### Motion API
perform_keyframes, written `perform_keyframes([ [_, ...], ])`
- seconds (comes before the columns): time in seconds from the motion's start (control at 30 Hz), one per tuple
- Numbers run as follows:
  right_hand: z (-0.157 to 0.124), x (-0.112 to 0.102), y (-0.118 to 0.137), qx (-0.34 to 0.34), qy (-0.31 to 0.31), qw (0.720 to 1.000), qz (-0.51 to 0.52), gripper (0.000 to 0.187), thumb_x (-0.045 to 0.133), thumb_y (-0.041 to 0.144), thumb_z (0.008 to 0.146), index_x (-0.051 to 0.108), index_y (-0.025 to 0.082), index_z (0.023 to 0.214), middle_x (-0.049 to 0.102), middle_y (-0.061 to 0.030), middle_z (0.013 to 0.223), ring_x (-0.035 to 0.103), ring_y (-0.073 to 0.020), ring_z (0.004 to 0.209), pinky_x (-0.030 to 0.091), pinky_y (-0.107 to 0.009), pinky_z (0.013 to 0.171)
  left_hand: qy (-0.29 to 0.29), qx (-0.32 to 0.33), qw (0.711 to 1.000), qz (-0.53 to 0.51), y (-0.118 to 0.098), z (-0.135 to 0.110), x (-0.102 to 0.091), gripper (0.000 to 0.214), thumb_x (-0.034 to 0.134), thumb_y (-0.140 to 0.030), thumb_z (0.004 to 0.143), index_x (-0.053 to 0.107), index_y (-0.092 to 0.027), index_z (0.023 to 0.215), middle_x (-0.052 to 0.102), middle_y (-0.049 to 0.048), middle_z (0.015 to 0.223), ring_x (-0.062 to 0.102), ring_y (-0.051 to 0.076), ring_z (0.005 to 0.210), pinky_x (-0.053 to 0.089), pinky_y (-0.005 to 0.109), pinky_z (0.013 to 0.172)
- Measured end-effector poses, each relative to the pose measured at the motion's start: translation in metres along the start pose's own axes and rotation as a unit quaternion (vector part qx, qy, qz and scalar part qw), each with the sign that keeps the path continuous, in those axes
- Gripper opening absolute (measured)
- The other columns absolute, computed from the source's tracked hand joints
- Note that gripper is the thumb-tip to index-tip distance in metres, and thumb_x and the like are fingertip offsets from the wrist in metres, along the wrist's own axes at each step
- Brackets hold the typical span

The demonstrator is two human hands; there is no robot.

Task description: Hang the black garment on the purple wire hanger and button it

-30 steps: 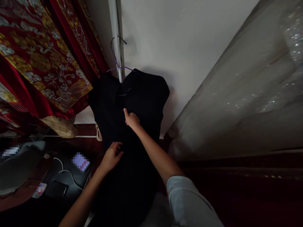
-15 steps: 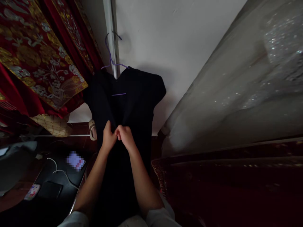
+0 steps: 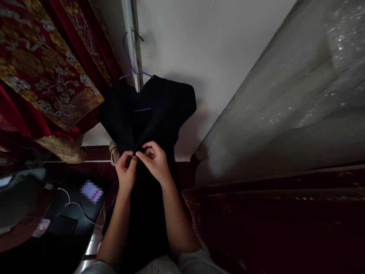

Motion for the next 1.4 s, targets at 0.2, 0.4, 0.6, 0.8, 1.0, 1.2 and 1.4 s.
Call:
perform_keyframes([
  [0.2, -0.005, 0.002, 0.008, -0.030, -0.018, 0.999, -0.004, 0.027, 0.079, 0.046, 0.085, 0.064, 0.024, 0.089, 0.054, 0.0039, 0.063, 0.046, -0.0115, 0.055, 0.035, -0.026, 0.051, 0.037, 0.037, 0.998, 0.029, -0.015, -0.001, -0.005, 0.016, 0.064, -0.026, 0.095, 0.071, -0.019, 0.108, 0.069, 0.0001, 0.085, 0.065, 0.015, 0.081, 0.051, 0.025, 0.080],
  [0.4, -0.006, 0.002, 0.010, -0.056, -0.039, 0.997, -0.020, 0.026, 0.071, 0.048, 0.092, 0.064, 0.023, 0.092, 0.057, 0.0022, 0.068, 0.051, -0.0120, 0.057, 0.040, -0.026, 0.053, 0.047, 0.022, 0.998, 0.041, -0.017, -0.002, -0.006, 0.009, 0.063, -0.023, 0.091, 0.069, -0.018, 0.095, 0.068, -0.0005, 0.079, 0.063, 0.015, 0.074, 0.049, 0.025, 0.075],
  [0.6, -0.004, 0.000, 0.007, -0.111, -0.048, 0.991, -0.049, 0.024, 0.064, 0.049, 0.098, 0.062, 0.025, 0.097, 0.055, 0.0028, 0.068, 0.051, -0.0133, 0.056, 0.041, -0.028, 0.055, 0.063, 0.013, 0.997, 0.040, -0.023, -0.004, -0.004, 0.007, 0.060, -0.022, 0.090, 0.063, -0.019, 0.084, 0.062, -0.0021, 0.074, 0.059, 0.014, 0.071, 0.045, 0.024, 0.072],
  [0.8, 0.041, 0.003, 0.042, -0.214, -0.033, 0.967, -0.134, 0.024, 0.058, 0.047, 0.102, 0.060, 0.025, 0.096, 0.054, 0.0022, 0.072, 0.047, -0.0119, 0.057, 0.038, -0.028, 0.058, 0.099, 0.032, 0.992, 0.067, -0.033, 0.000, 0.001, 0.009, 0.056, -0.019, 0.090, 0.057, -0.019, 0.081, 0.058, -0.0018, 0.074, 0.056, 0.014, 0.071, 0.042, 0.024, 0.069],
  [1.0, 0.156, -0.009, 0.117, -0.302, -0.072, 0.928, -0.205, 0.031, 0.063, 0.054, 0.098, 0.063, 0.024, 0.094, 0.048, 0.0032, 0.070, 0.057, -0.0142, 0.072, 0.050, -0.028, 0.077, 0.208, 0.051, 0.971, 0.102, -0.036, -0.014, 0.031, 0.011, 0.054, -0.011, 0.086, 0.055, -0.020, 0.081, 0.055, -0.0008, 0.074, 0.054, 0.015, 0.069, 0.040, 0.026, 0.068],
  [1.2, 0.148, -0.017, 0.149, -0.333, -0.053, 0.910, -0.241, 0.033, 0.063, 0.056, 0.099, 0.067, 0.023, 0.096, 0.046, 0.0037, 0.067, 0.056, -0.0131, 0.071, 0.049, -0.028, 0.082, 0.240, 0.142, 0.955, 0.102, -0.065, 0.012, 0.038, 0.012, 0.055, -0.014, 0.097, 0.067, -0.018, 0.099, 0.067, 0.0045, 0.093, 0.065, 0.018, 0.086, 0.049, 0.028, 0.081],
  [1.4, 0.122, -0.015, 0.160, -0.389, -0.025, 0.856, -0.339, 0.038, 0.052, 0.057, 0.104, 0.069, 0.023, 0.103, 0.052, 0.0021, 0.067, 0.054, -0.0138, 0.065, 0.045, -0.028, 0.072, 0.067, 0.292, 0.947, 0.118, -0.119, 0.139, 0.017, 0.025, 0.057, -0.035, 0.107, 0.065, -0.023, 0.127, 0.069, 0.0051, 0.101, 0.068, 0.018, 0.093, 0.053, 0.031, 0.088],
])
Point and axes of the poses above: each hand's wrist, its own z-axis towards the middle knuckle, its own x-axis out of the palm, y = z × x, the point moved 9 cm from there along z, towards the middle knuckle
